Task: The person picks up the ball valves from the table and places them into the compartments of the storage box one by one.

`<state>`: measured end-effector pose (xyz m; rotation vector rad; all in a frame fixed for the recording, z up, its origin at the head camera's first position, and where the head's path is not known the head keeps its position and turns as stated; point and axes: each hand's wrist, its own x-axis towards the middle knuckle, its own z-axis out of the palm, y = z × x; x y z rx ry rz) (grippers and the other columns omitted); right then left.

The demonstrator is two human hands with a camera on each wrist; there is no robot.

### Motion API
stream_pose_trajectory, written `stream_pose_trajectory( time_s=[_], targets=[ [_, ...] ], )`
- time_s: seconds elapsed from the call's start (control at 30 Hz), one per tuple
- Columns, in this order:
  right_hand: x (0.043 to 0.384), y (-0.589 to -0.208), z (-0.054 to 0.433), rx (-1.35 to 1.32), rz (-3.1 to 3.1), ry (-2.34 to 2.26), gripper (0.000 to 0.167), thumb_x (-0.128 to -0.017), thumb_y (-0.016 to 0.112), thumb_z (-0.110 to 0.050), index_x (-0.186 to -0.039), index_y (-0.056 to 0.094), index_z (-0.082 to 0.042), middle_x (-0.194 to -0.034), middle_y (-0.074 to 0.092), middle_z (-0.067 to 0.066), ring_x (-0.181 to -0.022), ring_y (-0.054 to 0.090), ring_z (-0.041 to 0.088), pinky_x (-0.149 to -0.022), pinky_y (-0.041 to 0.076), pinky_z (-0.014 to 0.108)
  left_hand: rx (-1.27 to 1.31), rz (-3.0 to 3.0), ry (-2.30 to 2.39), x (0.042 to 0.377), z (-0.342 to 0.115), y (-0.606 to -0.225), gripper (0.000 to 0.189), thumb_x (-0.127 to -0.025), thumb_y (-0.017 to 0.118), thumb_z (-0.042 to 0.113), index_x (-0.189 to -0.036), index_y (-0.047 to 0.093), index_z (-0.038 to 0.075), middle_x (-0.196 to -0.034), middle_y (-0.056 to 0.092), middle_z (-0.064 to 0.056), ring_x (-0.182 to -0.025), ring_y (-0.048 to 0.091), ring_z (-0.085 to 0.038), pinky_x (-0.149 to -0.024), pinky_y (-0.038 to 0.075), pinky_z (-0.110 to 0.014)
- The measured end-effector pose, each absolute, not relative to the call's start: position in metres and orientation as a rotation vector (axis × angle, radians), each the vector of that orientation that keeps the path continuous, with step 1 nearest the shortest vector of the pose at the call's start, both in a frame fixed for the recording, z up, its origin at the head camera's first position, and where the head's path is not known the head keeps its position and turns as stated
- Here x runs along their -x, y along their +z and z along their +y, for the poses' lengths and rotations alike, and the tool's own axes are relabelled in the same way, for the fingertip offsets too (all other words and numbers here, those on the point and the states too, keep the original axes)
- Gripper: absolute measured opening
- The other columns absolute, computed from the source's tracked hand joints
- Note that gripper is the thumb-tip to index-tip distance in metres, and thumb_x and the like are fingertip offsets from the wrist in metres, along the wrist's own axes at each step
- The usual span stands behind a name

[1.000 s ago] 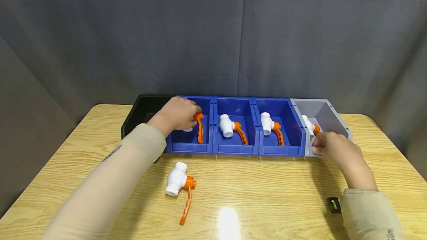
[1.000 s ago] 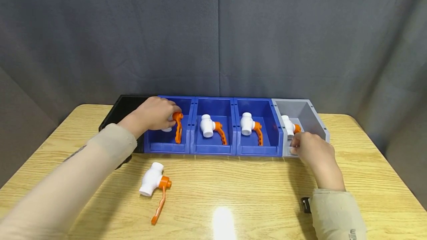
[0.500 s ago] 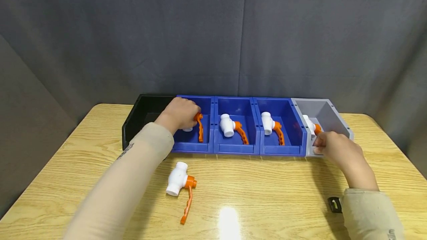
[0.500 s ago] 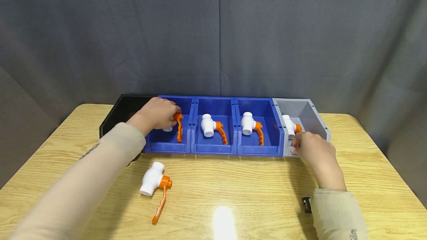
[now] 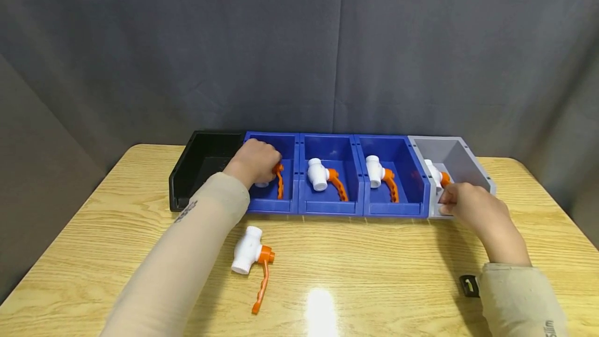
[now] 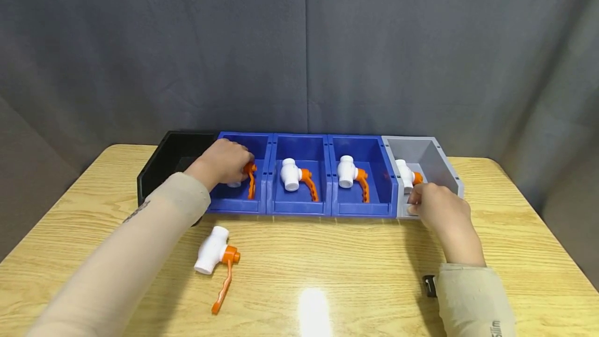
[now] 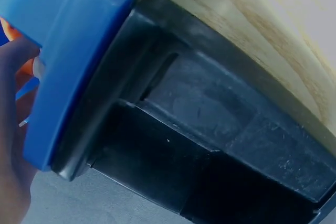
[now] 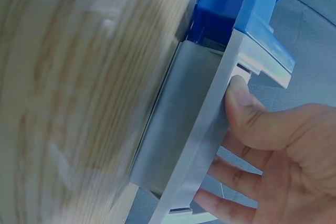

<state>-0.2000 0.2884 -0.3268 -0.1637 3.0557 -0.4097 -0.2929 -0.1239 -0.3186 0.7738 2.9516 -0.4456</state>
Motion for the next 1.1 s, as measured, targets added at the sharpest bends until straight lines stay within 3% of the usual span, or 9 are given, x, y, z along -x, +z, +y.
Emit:
stream_pose_trajectory(
  time_s=[0.47,0.7,1.1],
  targets=[
    [0.1992,-0.328,0.2847,0.179,3.067,-0.421,0.004,-0.087,0.072,-0.01,-0.087,0.068,-0.008,-0.084,0.064,0.011,-0.078,0.055,0.032,-0.063,0.043,0.051,-0.773,2.966,-0.546,0.2904,-0.1242,-0.3228,0.018,-0.091,0.068,0.027,-0.098,0.072,0.011,-0.097,0.069,-0.007,-0.088,0.062,-0.026,-0.086,0.051,-0.042],
    [0.2002,-0.328,0.2851,0.172,3.062,-0.42,0.005,-0.087,0.072,-0.01,-0.088,0.068,-0.008,-0.083,0.064,0.012,-0.078,0.055,0.032,-0.063,0.043,0.05,-0.713,2.945,-0.546,0.2898,-0.1212,-0.3244,0.025,-0.093,0.065,0.028,-0.109,0.071,0.01,-0.104,0.068,-0.008,-0.094,0.062,-0.026,-0.09,0.051,-0.042],
    [0.2003,-0.3273,0.2869,0.166,3.05,-0.405,0.006,-0.088,0.072,-0.01,-0.088,0.067,-0.008,-0.087,0.065,0.013,-0.081,0.056,0.034,-0.064,0.043,0.051,-0.756,2.982,-0.522,0.2845,-0.122,-0.3181,0.028,-0.093,0.064,0.031,-0.112,0.071,0.011,-0.107,0.068,-0.007,-0.095,0.062,-0.026,-0.091,0.05,-0.043]
  ],
)
